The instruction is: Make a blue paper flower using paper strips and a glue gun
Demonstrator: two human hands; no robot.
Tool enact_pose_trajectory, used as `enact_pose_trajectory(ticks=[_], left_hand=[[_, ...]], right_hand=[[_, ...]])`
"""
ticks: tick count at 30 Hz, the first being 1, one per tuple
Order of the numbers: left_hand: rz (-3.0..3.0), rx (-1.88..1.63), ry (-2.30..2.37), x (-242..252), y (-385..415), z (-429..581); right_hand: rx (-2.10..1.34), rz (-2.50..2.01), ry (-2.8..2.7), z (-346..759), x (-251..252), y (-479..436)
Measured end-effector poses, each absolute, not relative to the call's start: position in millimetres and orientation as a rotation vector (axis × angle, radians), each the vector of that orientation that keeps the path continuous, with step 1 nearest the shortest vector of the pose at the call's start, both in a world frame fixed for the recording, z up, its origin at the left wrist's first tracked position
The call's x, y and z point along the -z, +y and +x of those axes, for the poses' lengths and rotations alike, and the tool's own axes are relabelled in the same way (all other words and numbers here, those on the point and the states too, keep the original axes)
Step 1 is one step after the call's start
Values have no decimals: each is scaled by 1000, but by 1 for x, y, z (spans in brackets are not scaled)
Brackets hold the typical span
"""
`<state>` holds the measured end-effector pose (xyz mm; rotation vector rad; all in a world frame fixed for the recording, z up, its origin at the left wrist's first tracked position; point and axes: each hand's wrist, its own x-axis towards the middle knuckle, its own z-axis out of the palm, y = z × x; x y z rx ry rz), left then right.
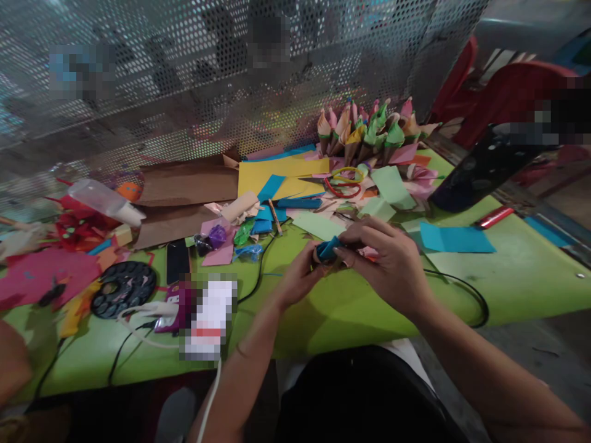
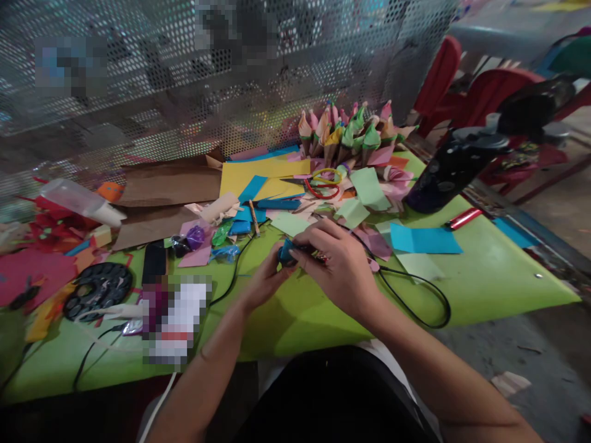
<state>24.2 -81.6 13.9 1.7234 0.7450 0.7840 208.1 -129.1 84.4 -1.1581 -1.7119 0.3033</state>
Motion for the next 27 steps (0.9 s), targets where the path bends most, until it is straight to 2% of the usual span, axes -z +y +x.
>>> enact_pose_trajectory(ticks=[13,27], left_hand=[[1748,-875,784,-10,-81,27],[1790,-832,904,-7,-82,28]], right_hand=[[-346,-1191,-1717,199,-81,-139],[-262,-1252,-1963,205,-84,-135]])
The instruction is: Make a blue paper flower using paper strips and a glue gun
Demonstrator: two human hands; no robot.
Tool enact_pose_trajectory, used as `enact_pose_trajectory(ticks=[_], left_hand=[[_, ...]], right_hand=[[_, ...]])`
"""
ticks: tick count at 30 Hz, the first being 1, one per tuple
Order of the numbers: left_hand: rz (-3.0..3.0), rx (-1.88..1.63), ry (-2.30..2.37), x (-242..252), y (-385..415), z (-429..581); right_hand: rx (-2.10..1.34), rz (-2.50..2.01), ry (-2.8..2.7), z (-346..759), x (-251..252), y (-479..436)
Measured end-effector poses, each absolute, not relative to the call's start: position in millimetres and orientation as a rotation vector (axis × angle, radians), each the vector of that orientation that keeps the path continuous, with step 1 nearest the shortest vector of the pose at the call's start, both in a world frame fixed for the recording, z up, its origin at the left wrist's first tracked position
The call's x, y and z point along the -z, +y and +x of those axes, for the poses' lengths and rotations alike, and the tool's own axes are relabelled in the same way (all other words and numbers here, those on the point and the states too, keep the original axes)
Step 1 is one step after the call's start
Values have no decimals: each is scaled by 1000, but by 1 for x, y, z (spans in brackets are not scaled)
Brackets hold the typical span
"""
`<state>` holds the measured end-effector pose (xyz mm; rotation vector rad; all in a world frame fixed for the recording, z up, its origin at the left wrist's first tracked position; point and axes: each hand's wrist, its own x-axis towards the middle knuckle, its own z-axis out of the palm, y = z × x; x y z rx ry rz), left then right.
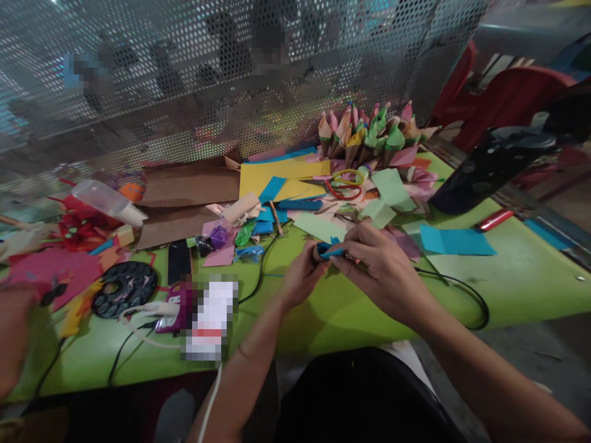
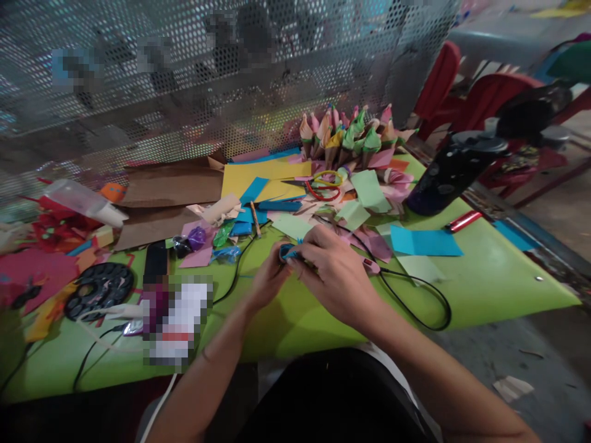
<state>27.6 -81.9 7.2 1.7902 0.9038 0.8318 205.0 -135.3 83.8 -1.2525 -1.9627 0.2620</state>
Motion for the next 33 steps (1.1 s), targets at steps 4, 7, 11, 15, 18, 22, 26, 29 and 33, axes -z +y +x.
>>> enact_pose_trajectory(ticks=[4,7,11,15,18,22,26,29,33], left_hand=[[1818,-808,948,-6,-82,28],[1879,-791,1006,-4,-81,29],[1973,-817,1056,1,-81,29],[2021,-855,1045,4,-82,31],[2016,-856,1055,3,-82,31],[1999,-823,1100,1,-83,30],[1991,-803,1146,2,-83,29],[2001,-799,1146,3,-82,31],[2004,-782,1151,6,-81,32]], right_hand=[[-168,-1291,-2029,205,-83,-132],[-130,-1335,-2026,204,-82,-130],[-177,-1339,-1993,203,-79,-129],[-208,-1330,-1956,200,-73,-128],[-217,-1329,-1949,199,-70,-128],[-190,-1322,-1968,200,-68,-128],[-90,-1364,-1960,198,-66,-126],[-51,-1384,-1924,195,-64,-126],[-67,-1397,-1894,193,-61,-125]])
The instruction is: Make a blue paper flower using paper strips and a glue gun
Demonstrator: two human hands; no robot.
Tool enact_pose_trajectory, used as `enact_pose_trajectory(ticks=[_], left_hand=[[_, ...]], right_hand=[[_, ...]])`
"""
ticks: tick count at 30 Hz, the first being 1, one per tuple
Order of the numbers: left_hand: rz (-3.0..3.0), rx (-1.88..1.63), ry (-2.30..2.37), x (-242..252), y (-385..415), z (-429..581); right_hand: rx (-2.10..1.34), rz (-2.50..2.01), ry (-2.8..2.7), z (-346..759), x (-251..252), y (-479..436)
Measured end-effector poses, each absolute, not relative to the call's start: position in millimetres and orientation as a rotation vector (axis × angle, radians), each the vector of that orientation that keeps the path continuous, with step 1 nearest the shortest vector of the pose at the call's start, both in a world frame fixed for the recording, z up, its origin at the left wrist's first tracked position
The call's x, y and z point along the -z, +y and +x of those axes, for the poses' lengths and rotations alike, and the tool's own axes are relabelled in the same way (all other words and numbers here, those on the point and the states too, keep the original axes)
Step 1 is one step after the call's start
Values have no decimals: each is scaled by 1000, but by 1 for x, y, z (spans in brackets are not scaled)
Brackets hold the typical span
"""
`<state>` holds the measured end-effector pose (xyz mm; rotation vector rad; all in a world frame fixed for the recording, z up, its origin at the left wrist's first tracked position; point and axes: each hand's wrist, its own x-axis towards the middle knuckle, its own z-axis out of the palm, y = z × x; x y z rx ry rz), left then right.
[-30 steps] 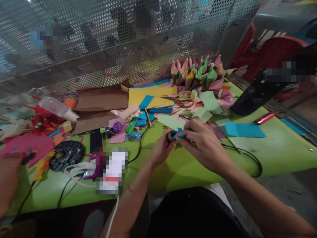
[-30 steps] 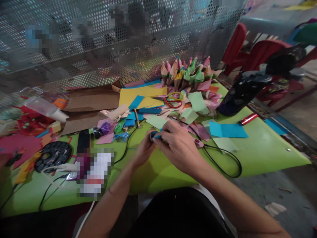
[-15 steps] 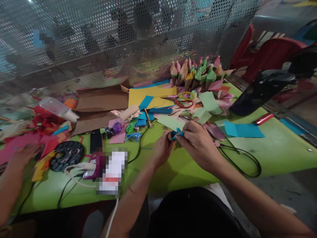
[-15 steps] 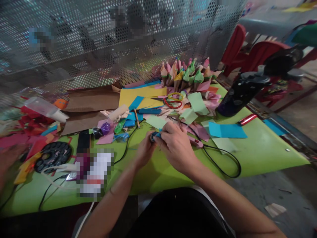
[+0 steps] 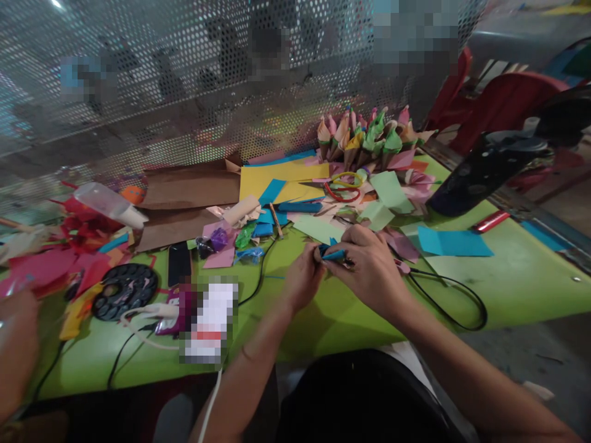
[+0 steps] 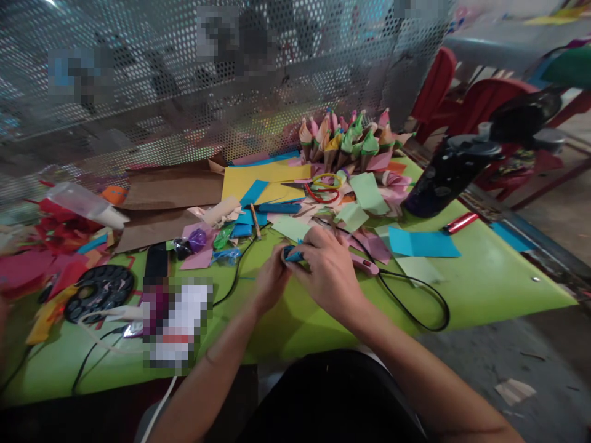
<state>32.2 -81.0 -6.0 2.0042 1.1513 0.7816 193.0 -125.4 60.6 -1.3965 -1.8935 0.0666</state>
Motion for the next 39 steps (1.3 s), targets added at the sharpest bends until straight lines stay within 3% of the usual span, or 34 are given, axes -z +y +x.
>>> enact_pose_trajectory(ticks=[9,23,32,39], left_hand=[[2000,-868,1103,9,-80,31],[2095,-1035,1049,-13,-84,24],[2236,-1113,1023,-2,-76,20],[2146,-1025,1220,3,-71,16]], right_hand=[[-9,-1415,-1918,193,-62,-125],[-503,-1133,-1709,216,-68,-132],[-690,-1075,-1602,230,-67,-129],[-598,-1032,-1722,225,-66,-121]])
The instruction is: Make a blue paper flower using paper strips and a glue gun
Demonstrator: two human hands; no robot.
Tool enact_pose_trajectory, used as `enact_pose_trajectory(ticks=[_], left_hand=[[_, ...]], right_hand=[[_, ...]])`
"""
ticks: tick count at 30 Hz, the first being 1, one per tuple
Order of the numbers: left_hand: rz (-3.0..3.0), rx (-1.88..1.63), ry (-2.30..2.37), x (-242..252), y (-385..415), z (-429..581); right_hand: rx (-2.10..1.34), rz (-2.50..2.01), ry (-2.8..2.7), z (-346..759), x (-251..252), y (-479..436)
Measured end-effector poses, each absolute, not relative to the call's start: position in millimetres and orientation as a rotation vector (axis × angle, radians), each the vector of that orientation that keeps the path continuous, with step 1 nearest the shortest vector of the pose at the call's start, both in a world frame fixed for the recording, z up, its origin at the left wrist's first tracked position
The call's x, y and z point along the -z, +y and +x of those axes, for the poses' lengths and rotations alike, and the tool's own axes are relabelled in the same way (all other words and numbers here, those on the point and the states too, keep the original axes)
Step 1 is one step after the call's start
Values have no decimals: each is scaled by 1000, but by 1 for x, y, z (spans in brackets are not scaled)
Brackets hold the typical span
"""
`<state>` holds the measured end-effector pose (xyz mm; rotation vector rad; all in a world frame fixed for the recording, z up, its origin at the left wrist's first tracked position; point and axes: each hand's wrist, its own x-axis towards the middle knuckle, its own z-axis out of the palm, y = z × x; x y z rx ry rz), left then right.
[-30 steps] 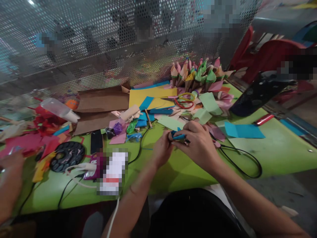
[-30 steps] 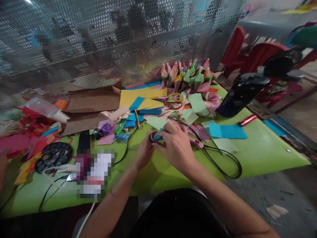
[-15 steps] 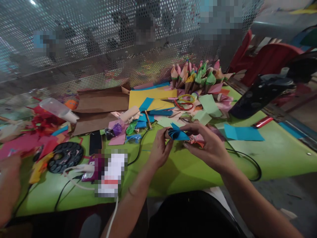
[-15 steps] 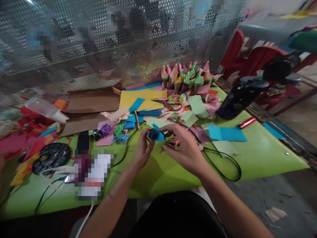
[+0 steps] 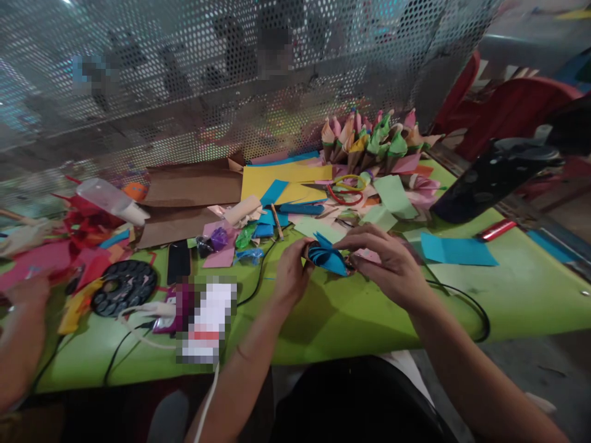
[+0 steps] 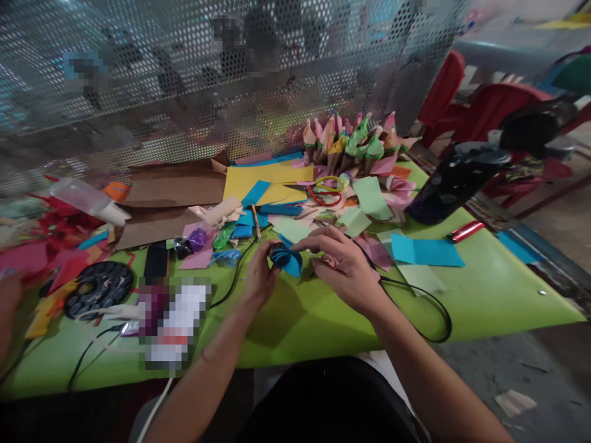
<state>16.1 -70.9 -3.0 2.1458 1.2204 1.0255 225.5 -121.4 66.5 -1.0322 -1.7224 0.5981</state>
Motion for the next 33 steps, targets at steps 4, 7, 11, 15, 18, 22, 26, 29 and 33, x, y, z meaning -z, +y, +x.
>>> enact_pose_trajectory(ticks=[4,7,11,15,18,22,26,29,33], left_hand=[[2013,-985,1179,6,-69,17],[1917,-903,1053,5,-71,20],[1789,-773,1002,-3,-78,20],[1715,-732,1040,-11,-83,19],[1770,-741,1057,-12,-83,20],[1891,-788,1085,-10,-80,21],[1962,-794,1081,-12,-80,22],[1990,-790,1088,-15,-82,23],[2038,-742,1162,-14,-82,23]], right_hand=[[-425,-1035,-1842,223,-67,-116],[-369,-1029,-1877,224,-69,-108],[-395,-1039,-1914,227,-69,-98],[-331,-1096,-1880,223,-65,-98],[-286,-1117,-1816,218,-62,-102],[-274,-1140,-1757,211,-61,-105],[-278,-1166,-1707,208,-62,-108],[-277,-1180,-1668,206,-62,-111],[-267,-1193,-1640,202,-62,-114]])
